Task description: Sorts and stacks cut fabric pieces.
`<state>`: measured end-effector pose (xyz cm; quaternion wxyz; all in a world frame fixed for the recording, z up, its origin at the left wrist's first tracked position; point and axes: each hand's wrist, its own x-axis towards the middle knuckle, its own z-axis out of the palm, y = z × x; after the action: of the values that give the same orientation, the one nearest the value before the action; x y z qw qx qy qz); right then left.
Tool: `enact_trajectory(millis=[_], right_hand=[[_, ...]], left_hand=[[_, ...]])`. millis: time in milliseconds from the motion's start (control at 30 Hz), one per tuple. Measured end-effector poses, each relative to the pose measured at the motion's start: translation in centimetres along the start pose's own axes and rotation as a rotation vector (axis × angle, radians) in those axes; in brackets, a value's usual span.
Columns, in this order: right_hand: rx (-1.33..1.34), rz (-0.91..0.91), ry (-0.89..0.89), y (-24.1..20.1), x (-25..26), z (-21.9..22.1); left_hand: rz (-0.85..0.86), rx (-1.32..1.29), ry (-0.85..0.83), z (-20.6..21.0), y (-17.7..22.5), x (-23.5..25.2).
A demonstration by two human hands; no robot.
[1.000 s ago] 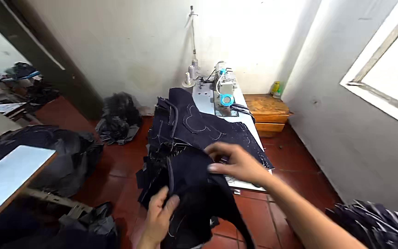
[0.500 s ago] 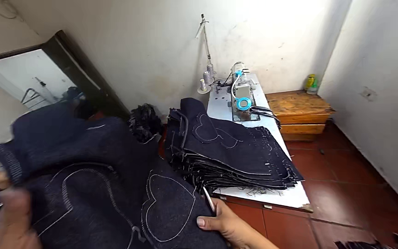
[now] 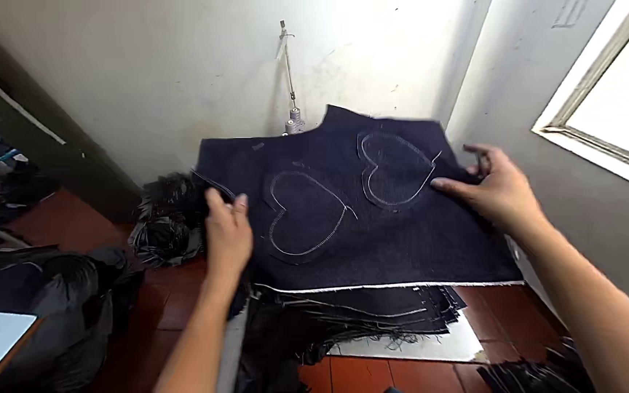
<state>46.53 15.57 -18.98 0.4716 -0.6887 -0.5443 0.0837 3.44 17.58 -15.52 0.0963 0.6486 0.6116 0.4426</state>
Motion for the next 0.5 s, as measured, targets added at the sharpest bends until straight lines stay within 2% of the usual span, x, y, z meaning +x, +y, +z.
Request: enact_trajectory(millis=[33, 100, 167, 233, 333, 367, 433, 500], right_hand=[[-0.055, 0.031, -0.058, 3.0, 0.4, 2.4], [-0.252, 0.158, -0.297, 9.0, 0.0, 7.4], [-0.408, 0.254, -0.510, 9.8, -1.5, 11.4], [-0.302, 0.122, -0.517, 5.9, -3.3, 15.2], [0.104, -0.247, -0.475, -2.4, -6.7, 21.7], [0.140, -0.310, -0.495, -5.0, -7.6, 23.4], [0.036, -0.365, -0.552, -8.0, -9.1, 25.5], [-0.045, -0.370, -0.563, -8.5, -9.6, 26.4]], left_hand=[[-0.075, 0.018, -0.073, 2.5, -1.6, 0.1], [-0.193, 0.068, -0.183, 6.7, -4.6, -0.6], [-0.227, 0.104, -0.196, 8.5, -6.1, -1.7], [-0.265, 0.112, -0.169, 8.7, -6.4, -1.9], [-0.292, 0.125, -0.165, 9.2, -6.8, -1.5], [-0.289, 0.126, -0.166, 9.3, -6.9, -1.2], [-0.253, 0.125, -0.120, 8.6, -7.5, -1.6], [-0.052, 0.144, 0.060, 6.6, -9.0, -4.1]])
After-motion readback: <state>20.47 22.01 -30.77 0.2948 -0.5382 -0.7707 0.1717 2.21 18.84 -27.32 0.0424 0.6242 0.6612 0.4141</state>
